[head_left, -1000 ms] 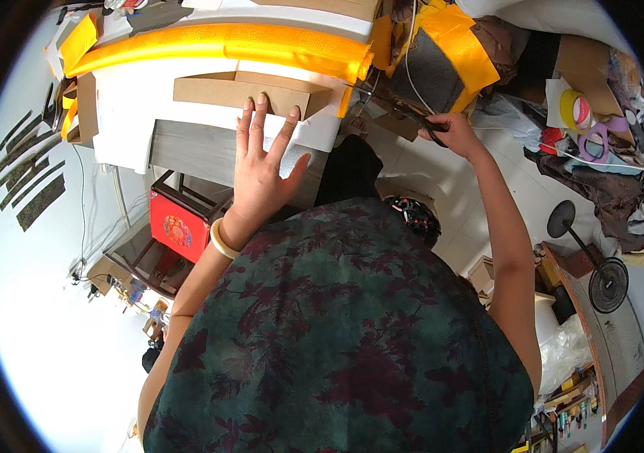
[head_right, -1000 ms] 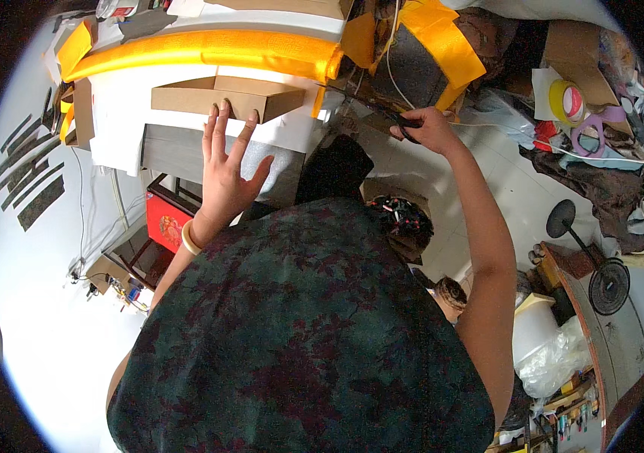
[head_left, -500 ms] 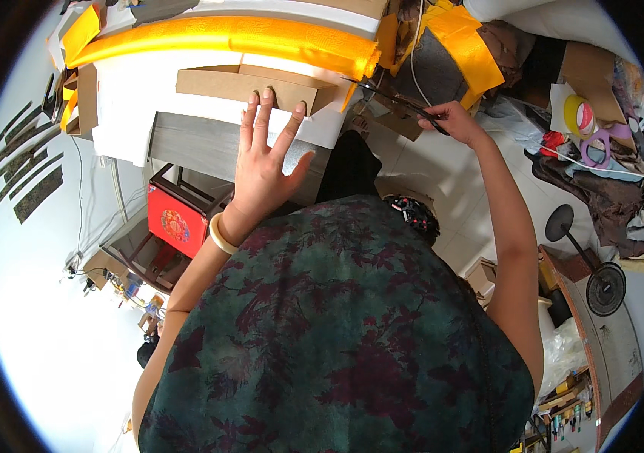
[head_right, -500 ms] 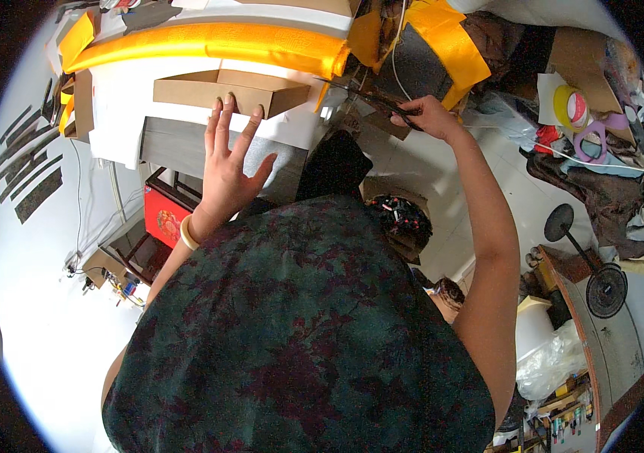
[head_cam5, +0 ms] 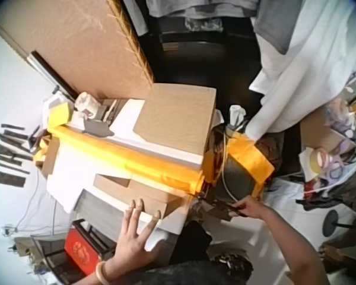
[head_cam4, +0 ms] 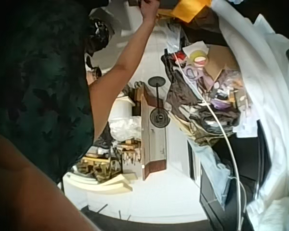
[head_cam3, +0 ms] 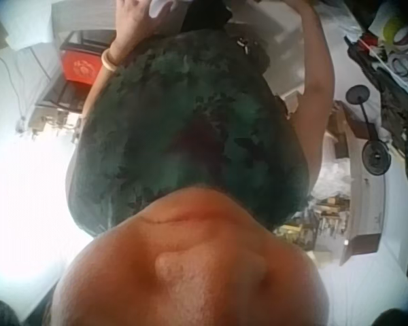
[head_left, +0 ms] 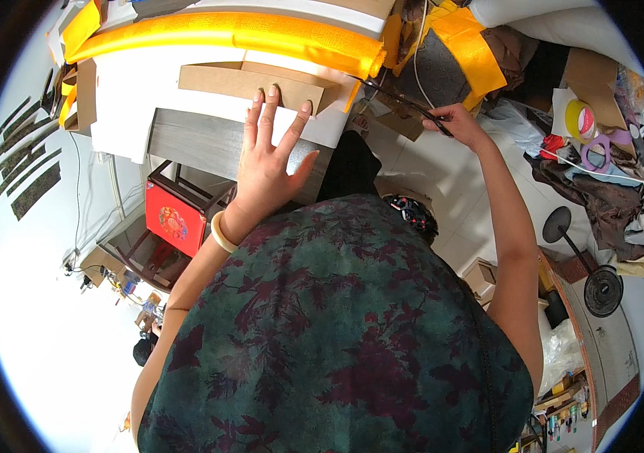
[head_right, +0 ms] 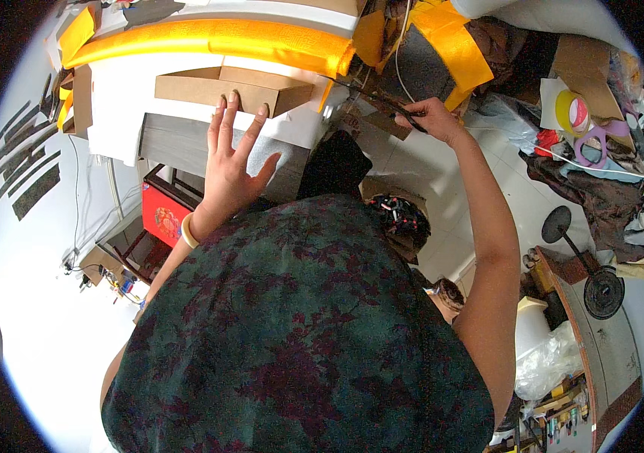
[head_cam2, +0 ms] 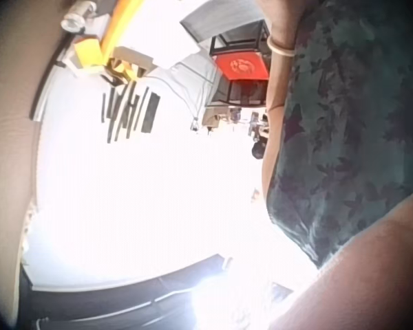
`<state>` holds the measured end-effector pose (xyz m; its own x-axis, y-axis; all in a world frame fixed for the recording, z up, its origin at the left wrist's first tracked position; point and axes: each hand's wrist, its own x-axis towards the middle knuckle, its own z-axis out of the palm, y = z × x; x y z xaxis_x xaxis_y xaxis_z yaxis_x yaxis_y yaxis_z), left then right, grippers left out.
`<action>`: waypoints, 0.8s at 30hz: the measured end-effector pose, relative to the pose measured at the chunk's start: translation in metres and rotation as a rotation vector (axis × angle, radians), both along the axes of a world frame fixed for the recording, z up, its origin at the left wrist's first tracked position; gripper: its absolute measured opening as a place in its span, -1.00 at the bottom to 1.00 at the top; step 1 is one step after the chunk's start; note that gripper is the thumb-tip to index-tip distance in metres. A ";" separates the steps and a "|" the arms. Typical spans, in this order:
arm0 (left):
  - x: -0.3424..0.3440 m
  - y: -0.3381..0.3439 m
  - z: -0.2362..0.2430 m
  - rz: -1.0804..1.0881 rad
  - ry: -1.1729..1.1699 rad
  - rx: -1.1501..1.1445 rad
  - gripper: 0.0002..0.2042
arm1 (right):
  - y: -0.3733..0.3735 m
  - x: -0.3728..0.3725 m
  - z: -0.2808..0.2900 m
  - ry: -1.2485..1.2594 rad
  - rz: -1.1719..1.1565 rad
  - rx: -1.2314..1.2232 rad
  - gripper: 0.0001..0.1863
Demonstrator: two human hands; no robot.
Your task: The person cuts a long strip of yellow fabric using scissors, then irons a white sheet of paper on the table. The person also handles a patterned fabric roll and places it aside.
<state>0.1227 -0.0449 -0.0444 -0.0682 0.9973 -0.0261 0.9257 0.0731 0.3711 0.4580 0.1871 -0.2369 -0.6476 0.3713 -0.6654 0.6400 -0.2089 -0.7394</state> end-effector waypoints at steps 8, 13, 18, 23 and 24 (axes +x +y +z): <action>0.000 0.000 -0.001 -0.006 -0.003 0.003 -0.18 | 0.001 0.002 -0.007 0.049 0.018 0.005 -0.56; -0.001 0.000 0.000 -0.007 -0.011 0.005 -0.17 | 0.001 0.003 -0.012 0.066 0.025 -0.007 -0.56; -0.001 -0.002 0.000 -0.007 -0.009 0.003 -0.17 | -0.001 0.002 -0.013 0.079 0.008 -0.020 -0.59; -0.001 0.001 0.002 -0.021 0.006 0.024 -0.17 | 0.001 0.004 -0.017 0.071 0.032 0.014 -0.61; -0.002 0.002 0.003 -0.015 0.024 0.023 -0.18 | 0.002 0.004 -0.018 0.081 0.035 0.017 -0.61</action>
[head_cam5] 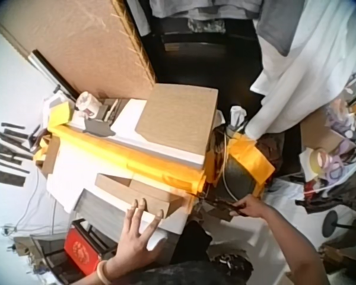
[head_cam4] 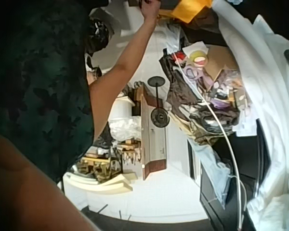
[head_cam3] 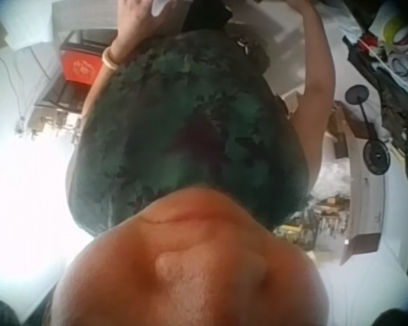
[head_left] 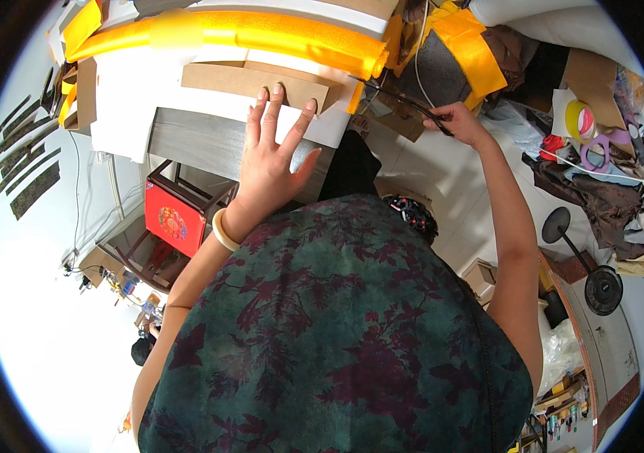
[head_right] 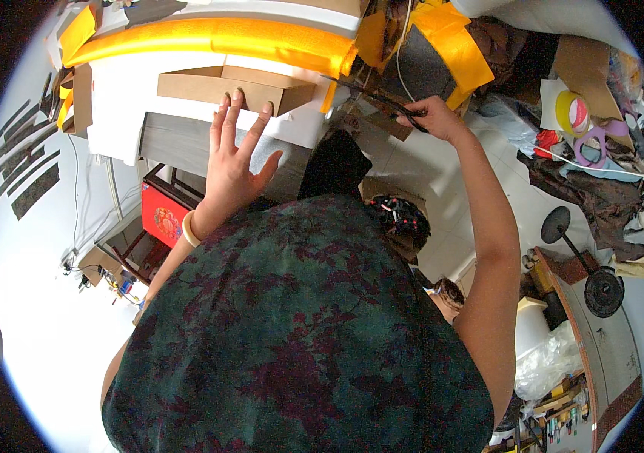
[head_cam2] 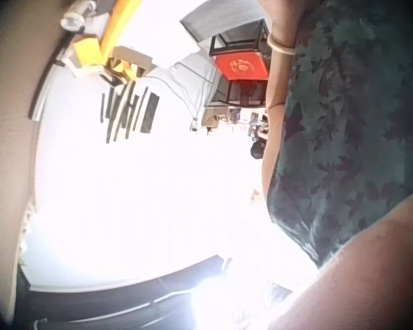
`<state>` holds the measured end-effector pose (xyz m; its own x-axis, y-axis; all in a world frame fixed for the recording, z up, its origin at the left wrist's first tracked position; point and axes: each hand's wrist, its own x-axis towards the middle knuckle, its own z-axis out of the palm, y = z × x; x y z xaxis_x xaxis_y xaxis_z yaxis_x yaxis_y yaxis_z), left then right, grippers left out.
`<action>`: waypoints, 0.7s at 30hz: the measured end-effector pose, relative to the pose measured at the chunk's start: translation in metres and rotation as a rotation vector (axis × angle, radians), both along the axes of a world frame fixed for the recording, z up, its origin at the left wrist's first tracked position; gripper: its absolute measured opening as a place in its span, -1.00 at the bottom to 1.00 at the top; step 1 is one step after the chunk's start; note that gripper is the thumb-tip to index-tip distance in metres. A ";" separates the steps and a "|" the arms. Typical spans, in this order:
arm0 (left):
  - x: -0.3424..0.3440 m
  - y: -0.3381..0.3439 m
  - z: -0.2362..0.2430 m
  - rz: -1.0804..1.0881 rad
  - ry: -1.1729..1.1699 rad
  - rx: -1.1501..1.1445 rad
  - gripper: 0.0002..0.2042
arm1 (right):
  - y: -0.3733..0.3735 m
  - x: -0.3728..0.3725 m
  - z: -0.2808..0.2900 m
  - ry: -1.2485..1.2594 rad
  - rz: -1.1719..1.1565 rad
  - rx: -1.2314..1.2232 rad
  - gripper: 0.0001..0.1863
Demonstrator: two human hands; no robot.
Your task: The person cuts a long strip of yellow fabric using scissors, then irons a white sheet of paper on the table. The person also handles a patterned fabric roll and places it aside.
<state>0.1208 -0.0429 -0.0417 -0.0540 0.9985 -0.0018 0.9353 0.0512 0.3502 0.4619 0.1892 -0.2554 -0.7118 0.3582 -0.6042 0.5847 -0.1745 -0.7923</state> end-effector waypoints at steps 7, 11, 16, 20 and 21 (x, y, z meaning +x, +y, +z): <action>-0.043 0.045 0.018 -0.115 0.140 0.077 -0.30 | 0.003 -0.009 0.021 -0.132 0.031 0.021 -0.61; -0.080 0.066 0.031 -0.329 -0.070 0.068 -0.51 | -0.003 0.002 0.001 -0.054 0.070 0.110 -0.62; -0.094 0.085 0.122 -0.357 -0.044 0.135 -0.44 | -0.005 -0.007 0.012 -0.106 0.013 0.141 -0.61; -0.111 0.140 0.195 -0.399 -0.056 0.322 -0.43 | -0.003 -0.008 0.024 -0.172 0.027 0.096 -0.63; -0.112 0.158 0.202 -0.379 -0.133 0.309 -0.47 | -0.005 -0.007 0.023 -0.166 0.019 0.095 -0.63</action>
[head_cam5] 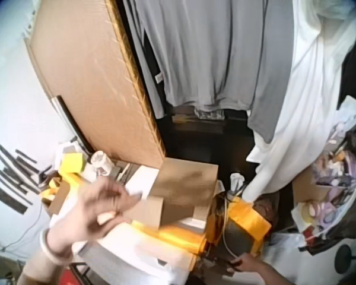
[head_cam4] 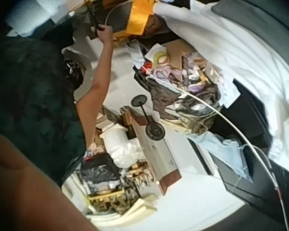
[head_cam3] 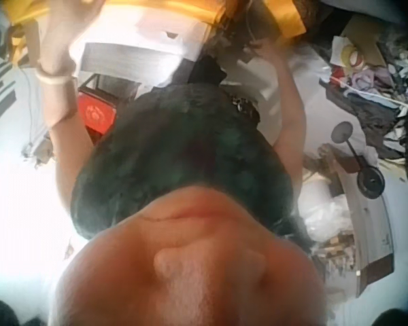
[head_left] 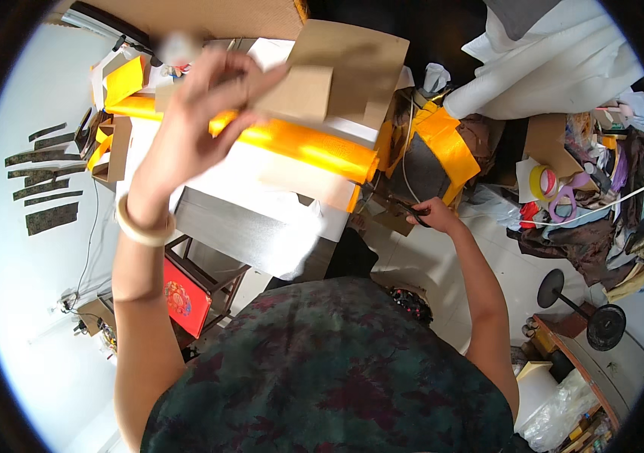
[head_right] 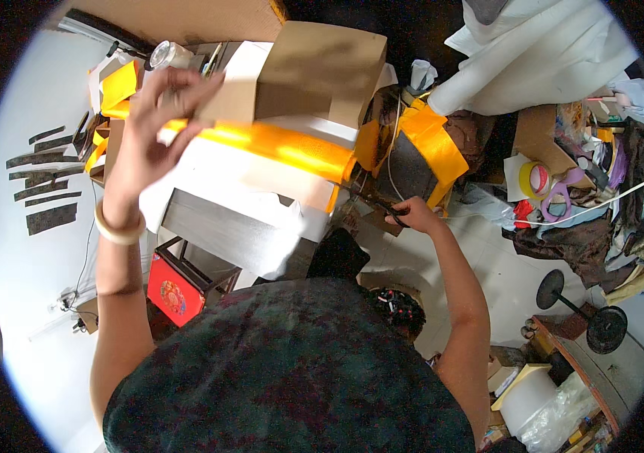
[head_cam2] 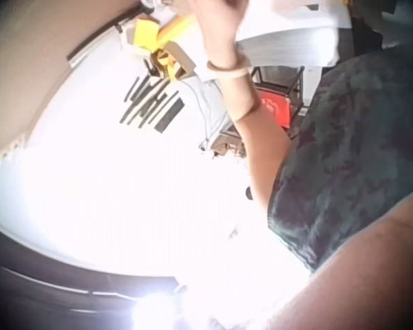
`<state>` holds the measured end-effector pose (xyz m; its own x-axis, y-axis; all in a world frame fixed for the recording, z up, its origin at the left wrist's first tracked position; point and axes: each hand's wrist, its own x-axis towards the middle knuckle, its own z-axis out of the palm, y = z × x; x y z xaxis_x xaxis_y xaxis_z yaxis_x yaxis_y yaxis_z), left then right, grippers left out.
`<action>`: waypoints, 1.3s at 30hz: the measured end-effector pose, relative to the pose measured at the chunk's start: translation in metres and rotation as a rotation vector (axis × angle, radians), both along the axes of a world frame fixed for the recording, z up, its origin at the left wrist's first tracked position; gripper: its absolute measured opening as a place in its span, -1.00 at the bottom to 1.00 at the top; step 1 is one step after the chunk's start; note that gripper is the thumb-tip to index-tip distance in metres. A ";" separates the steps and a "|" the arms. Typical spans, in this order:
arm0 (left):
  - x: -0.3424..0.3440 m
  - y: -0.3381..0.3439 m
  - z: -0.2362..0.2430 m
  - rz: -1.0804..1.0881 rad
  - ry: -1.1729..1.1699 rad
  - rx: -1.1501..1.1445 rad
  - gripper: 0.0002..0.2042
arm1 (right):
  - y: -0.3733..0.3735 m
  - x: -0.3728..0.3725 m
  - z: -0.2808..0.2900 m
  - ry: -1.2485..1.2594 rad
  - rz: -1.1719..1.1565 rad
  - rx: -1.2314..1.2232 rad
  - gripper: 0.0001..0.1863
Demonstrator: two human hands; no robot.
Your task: The person cuts a long strip of yellow fabric using scissors, then irons a white sheet of paper on the table. The person also handles a patterned fabric roll and places it aside.
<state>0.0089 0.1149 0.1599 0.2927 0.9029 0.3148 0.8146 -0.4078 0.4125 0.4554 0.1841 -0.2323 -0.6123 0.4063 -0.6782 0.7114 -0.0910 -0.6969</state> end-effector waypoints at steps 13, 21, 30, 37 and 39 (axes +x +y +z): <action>0.032 0.111 -0.227 -0.076 0.100 0.398 -0.69 | -0.017 -0.006 0.005 0.043 -0.069 -0.069 -0.63; 0.060 0.033 -0.259 0.339 -0.225 0.448 -0.62 | -0.002 -0.021 0.003 0.088 -0.038 -0.092 -0.61; 0.147 -0.134 -0.392 1.288 -1.927 -0.833 -0.61 | 0.013 -0.039 0.017 0.000 -0.083 -0.301 -0.70; 0.161 -0.115 -0.415 1.280 -1.946 -0.912 -0.74 | 0.014 -0.054 0.022 -0.015 -0.041 -0.275 -0.68; 0.161 -0.115 -0.413 1.270 -1.944 -0.900 -0.75 | 0.014 -0.053 0.016 -0.014 -0.022 -0.235 -0.68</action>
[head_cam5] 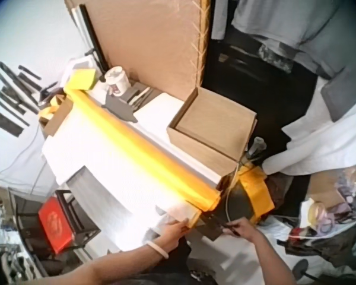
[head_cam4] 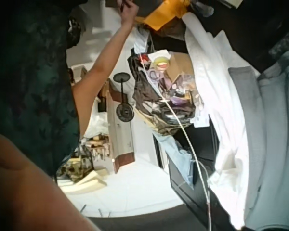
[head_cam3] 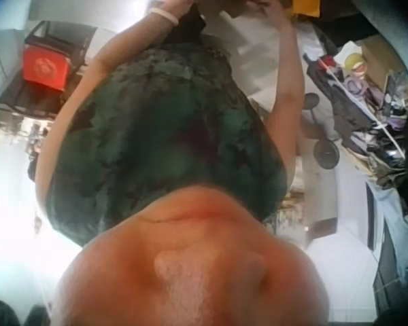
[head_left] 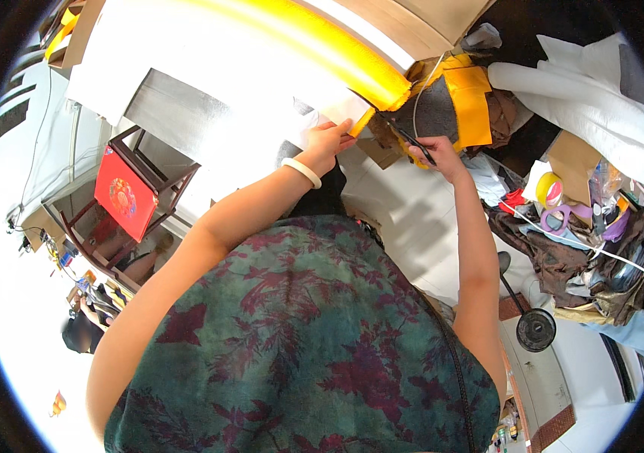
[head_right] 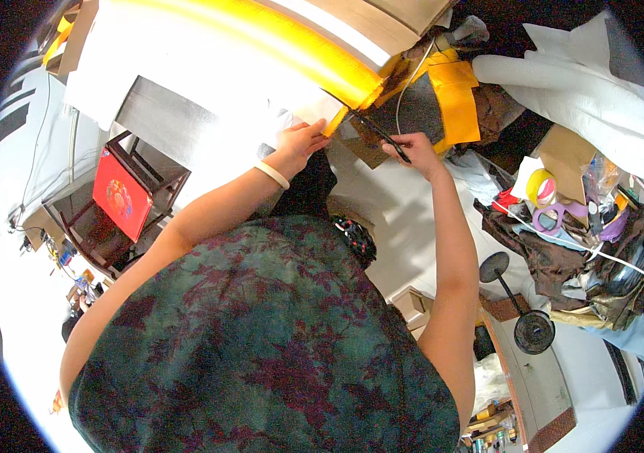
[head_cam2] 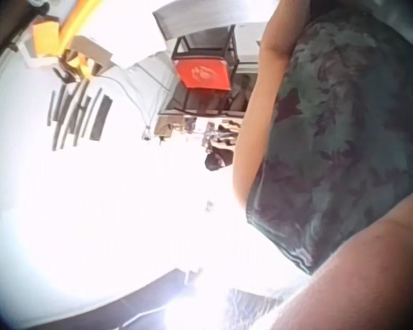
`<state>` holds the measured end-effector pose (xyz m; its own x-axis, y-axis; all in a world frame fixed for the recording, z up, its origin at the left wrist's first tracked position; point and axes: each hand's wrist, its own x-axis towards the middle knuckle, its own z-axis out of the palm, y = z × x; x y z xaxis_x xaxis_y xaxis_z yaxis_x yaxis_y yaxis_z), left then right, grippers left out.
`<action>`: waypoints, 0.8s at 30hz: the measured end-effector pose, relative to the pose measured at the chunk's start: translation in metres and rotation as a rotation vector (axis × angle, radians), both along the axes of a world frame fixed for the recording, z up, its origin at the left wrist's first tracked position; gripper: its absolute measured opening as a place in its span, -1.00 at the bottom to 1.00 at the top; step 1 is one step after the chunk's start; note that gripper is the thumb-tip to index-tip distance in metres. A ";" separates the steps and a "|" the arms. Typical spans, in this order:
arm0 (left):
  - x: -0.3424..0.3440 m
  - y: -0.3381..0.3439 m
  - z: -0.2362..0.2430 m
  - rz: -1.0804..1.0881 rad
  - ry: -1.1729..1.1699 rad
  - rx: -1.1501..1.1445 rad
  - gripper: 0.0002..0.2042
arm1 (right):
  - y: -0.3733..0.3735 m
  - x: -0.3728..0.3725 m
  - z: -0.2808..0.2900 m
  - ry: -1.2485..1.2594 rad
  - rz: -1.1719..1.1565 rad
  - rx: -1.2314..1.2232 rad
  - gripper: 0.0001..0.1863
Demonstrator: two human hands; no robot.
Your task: The person cuts a long strip of yellow fabric using scissors, then irons a white sheet of paper on the table. The person also handles a patterned fabric roll and places it aside.
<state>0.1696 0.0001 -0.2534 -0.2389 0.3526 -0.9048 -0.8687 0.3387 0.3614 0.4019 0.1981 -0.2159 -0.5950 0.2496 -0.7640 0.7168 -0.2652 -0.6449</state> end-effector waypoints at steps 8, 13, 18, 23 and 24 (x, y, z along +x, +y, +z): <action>0.002 0.000 0.009 0.007 0.024 -0.031 -0.80 | -0.004 -0.006 0.009 -0.046 0.019 0.081 -0.65; 0.002 0.001 0.010 -0.008 0.038 -0.041 -0.80 | -0.001 -0.009 0.013 -0.021 0.042 0.084 -0.63; 0.004 -0.001 0.006 -0.010 0.056 -0.013 -0.81 | -0.001 -0.006 -0.002 0.018 0.013 0.065 -0.65; 0.006 -0.005 0.000 -0.021 0.066 0.019 -0.79 | -0.001 -0.010 -0.009 0.053 0.020 0.050 -0.67; 0.006 -0.005 0.000 -0.024 0.067 0.022 -0.77 | -0.002 -0.014 0.001 0.020 0.021 0.033 -0.67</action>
